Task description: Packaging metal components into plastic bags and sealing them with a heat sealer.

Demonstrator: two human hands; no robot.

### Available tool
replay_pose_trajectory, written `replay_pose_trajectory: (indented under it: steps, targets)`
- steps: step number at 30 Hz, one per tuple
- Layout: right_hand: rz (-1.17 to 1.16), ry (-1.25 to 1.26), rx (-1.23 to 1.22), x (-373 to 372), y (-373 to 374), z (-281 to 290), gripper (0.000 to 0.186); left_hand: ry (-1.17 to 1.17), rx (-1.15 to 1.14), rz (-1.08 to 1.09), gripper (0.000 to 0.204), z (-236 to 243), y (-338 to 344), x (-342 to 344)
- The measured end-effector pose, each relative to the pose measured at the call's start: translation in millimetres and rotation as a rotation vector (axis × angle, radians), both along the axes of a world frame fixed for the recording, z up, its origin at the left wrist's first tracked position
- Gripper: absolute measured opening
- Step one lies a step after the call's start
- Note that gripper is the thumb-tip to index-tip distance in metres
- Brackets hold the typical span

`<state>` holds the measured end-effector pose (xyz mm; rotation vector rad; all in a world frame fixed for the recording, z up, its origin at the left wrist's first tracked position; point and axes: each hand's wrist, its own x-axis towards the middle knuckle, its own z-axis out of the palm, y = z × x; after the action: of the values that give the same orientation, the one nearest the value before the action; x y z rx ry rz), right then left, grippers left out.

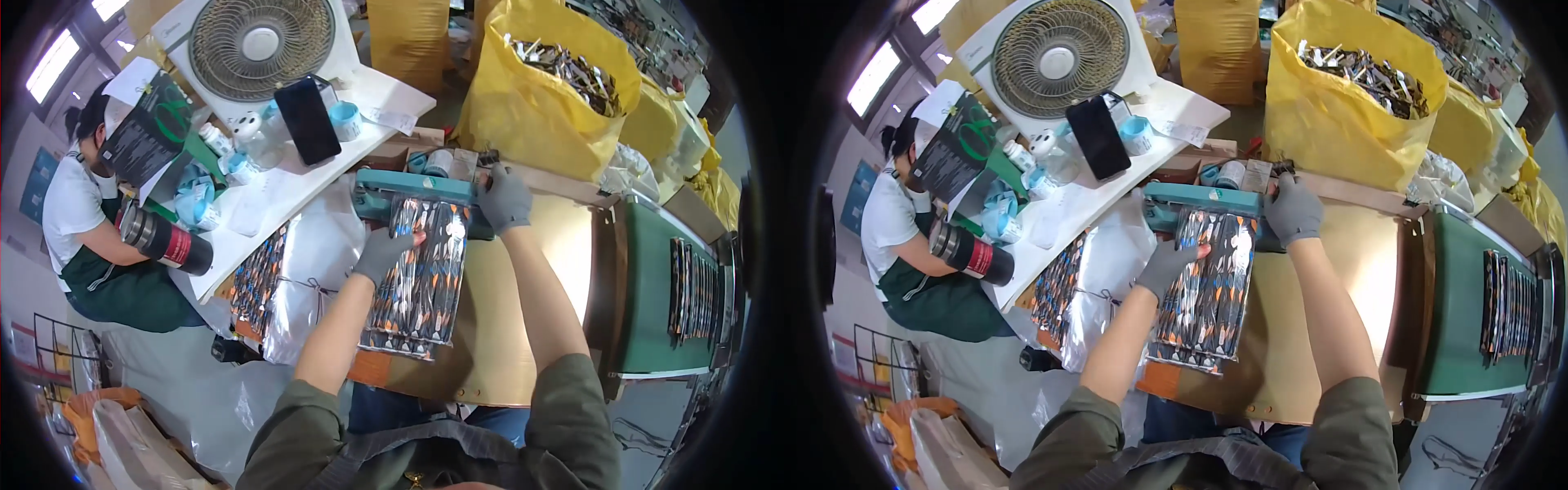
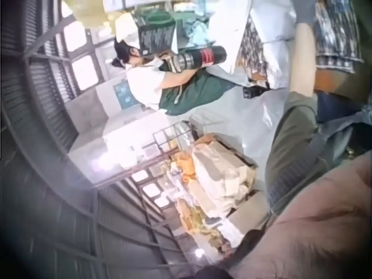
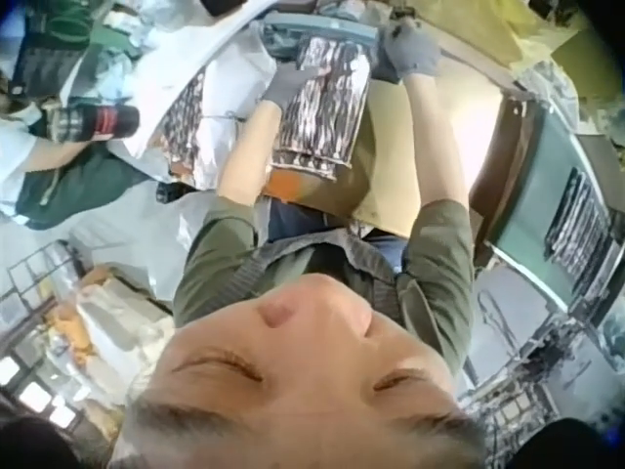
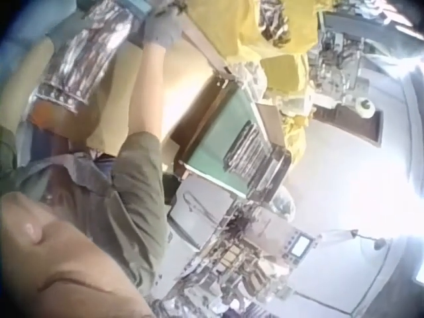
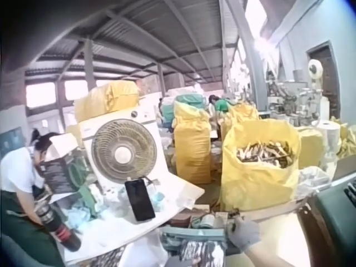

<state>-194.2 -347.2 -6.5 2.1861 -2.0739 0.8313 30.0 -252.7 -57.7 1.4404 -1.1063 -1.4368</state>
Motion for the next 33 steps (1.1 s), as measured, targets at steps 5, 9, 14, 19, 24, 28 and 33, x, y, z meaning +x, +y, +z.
replay_pose_trajectory:
  steps: [5, 9, 14, 19, 24, 28, 33]
  targets:
    - [0.038, -0.044, -0.032, 1.4, -2.1, -4.5, 0.022, -0.971, -0.412, 0.325, 0.066, 6.1, 44.3, -17.3]
    - [0.027, -0.065, -0.054, 4.0, 1.2, 0.4, 0.022, -0.531, -0.163, 0.264, 0.073, -0.9, 54.7, -1.8]
    - [-0.014, -0.094, 0.033, 2.2, 10.4, -3.0, 0.028, -0.6, -0.133, 0.197, 0.075, -5.8, 54.8, -0.1]
    - [-0.125, -0.382, -0.187, 23.9, 87.5, -32.0, 0.07, -0.74, -0.087, 0.1, 0.098, -0.9, 64.0, 7.5]
    - [0.303, -1.163, 0.678, 18.1, 216.2, -35.4, 0.061, -0.736, 0.038, 0.029, 0.089, -6.6, 69.2, -12.1]
    - [0.441, -1.481, 0.385, -2.6, 244.4, -27.9, 0.056, 0.045, -0.053, -0.059, 0.061, 44.3, 102.5, -34.8]
    - [0.651, -1.055, 0.68, -23.1, 274.5, 25.4, 0.066, 0.265, -0.362, -0.049, 0.065, 94.5, 192.1, -19.6]
